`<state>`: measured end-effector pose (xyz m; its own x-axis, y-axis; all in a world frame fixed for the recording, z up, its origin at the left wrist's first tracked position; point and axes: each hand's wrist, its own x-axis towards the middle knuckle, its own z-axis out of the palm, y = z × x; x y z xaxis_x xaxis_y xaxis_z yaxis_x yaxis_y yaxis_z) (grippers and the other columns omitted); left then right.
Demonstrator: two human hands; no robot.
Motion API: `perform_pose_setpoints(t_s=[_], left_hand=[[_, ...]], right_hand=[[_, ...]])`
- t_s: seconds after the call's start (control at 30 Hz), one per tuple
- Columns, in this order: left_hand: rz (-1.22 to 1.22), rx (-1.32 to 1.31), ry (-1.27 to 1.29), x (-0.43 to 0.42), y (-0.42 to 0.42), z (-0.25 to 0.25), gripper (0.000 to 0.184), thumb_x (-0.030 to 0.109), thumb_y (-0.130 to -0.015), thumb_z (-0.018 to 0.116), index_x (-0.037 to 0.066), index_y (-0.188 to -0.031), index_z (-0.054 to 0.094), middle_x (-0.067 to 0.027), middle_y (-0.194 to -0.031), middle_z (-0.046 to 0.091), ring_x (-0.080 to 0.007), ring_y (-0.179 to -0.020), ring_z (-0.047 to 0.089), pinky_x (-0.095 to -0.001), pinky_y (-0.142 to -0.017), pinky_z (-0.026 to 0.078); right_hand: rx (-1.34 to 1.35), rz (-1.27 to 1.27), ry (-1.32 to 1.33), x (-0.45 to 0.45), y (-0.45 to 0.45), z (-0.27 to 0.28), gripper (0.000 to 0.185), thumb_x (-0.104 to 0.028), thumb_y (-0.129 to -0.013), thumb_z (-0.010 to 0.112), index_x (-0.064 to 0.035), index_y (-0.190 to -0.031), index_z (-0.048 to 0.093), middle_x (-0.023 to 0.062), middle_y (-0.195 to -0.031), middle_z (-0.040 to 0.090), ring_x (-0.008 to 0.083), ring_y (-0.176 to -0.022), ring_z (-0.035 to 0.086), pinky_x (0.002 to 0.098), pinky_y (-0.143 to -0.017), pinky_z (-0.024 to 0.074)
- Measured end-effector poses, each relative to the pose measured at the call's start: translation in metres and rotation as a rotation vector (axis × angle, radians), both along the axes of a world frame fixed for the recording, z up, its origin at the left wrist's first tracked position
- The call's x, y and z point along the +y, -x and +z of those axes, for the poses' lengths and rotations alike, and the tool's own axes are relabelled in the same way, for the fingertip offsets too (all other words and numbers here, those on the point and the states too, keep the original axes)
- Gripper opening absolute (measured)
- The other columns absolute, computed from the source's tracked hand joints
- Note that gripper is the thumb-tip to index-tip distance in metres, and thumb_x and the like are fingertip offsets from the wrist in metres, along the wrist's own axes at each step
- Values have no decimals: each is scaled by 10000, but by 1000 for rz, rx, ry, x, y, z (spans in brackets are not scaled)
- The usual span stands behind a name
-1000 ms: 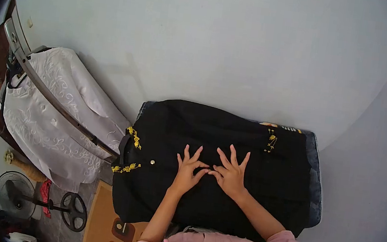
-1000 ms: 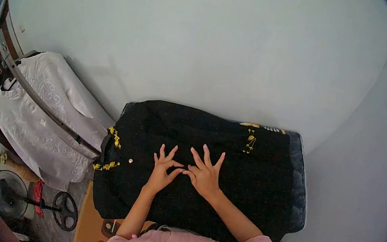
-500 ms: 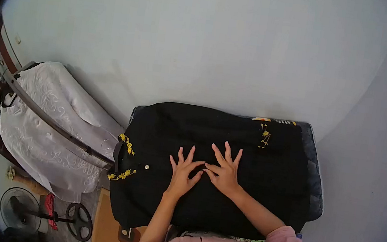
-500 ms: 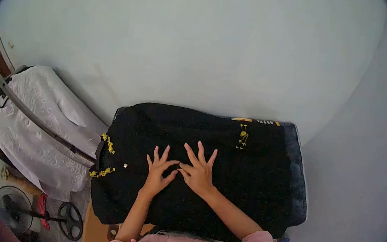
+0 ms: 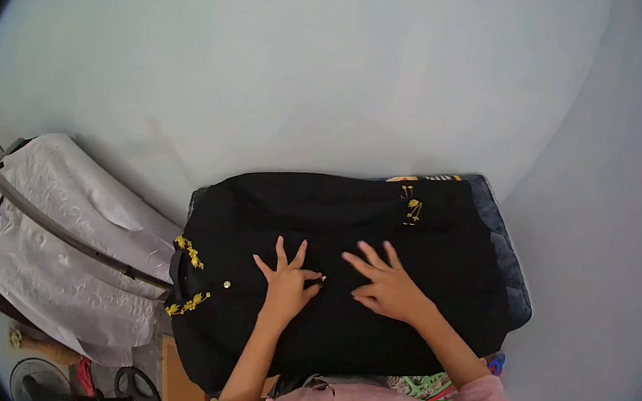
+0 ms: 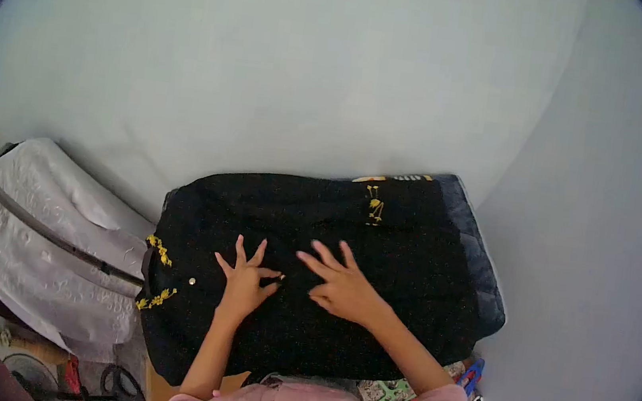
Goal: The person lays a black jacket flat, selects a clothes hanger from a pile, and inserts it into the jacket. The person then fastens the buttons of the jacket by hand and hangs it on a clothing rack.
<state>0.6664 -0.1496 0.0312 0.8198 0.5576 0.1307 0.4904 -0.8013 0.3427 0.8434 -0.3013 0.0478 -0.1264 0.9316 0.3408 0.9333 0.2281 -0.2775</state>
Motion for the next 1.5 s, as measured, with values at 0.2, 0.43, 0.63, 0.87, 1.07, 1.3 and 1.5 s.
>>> perform_pose_setpoints(t_s=[0.2, 0.43, 0.63, 0.87, 1.07, 1.3, 1.5], left_hand=[[-249, 147, -214, -7, -25, 43, 550, 320, -633, 795, 119, -1125, 658, -141, -1458, 321, -413, -1390, 132, -777, -971, 44], [-622, 208, -155, -13, -66, 10, 485, 374, -802, 680, 99, -1196, 618, -123, -1536, 136, -410, -1411, 23, -718, -1031, 64], [-689, 148, -297, -13, -80, 24, 337, 304, -793, 695, 130, -1082, 681, -92, -1513, 223, -381, -1405, 100, -727, -1025, 81], [-546, -556, -154, -10, -95, 21, 122, 182, -752, 744, 124, -857, 731, -47, -1405, 447, -391, -1368, 235, -733, -1014, 36], [-616, -169, -17, -11, -97, 6, 171, 267, -728, 773, 106, -748, 716, -29, -1416, 442, -403, -1398, 142, -736, -1010, -24], [-638, 43, 337, 16, -112, -10, 287, 372, -756, 722, 87, -795, 731, -52, -1439, 410, -399, -1416, 49, -734, -960, -138], [-497, -147, 298, 17, -115, -15, 220, 323, -752, 722, 104, -776, 725, -101, -1432, 412, -402, -1412, 73, -726, -962, -145]], right_hand=[[42, -764, 117, -103, -52, 4, 518, -274, -687, 771, -195, -1177, 626, 139, -1518, 212, 406, -1402, 120, 653, -1067, 74], [180, -992, 431, -142, -77, 0, 828, -272, -585, 836, -280, -1340, 495, 154, -1552, 32, 397, -1417, -57, 683, -1049, 15], [3, -1013, 362, -121, -106, 10, 543, 99, -576, 664, -299, -936, 746, 17, -1532, 229, 314, -1430, 94, 690, -1054, -43], [-231, -1268, -365, -105, -121, 46, 559, 89, -592, 648, -321, -960, 737, 13, -1524, 253, 345, -1421, 118, 696, -1050, -19], [-115, -1238, 373, -122, -119, -15, 440, 11, -661, 676, -298, -968, 737, 86, -1526, 225, 380, -1417, 84, 730, -1021, -2], [114, -854, 106, -89, -9, 24, 272, -210, -704, 740, -246, -974, 738, 88, -1540, 169, 380, -1419, 51, 731, -1015, 12], [-67, -812, 51, -27, 32, -11, 208, -294, -745, 715, -177, -914, 741, 84, -1505, 244, 365, -1405, 128, 759, -978, 73]])
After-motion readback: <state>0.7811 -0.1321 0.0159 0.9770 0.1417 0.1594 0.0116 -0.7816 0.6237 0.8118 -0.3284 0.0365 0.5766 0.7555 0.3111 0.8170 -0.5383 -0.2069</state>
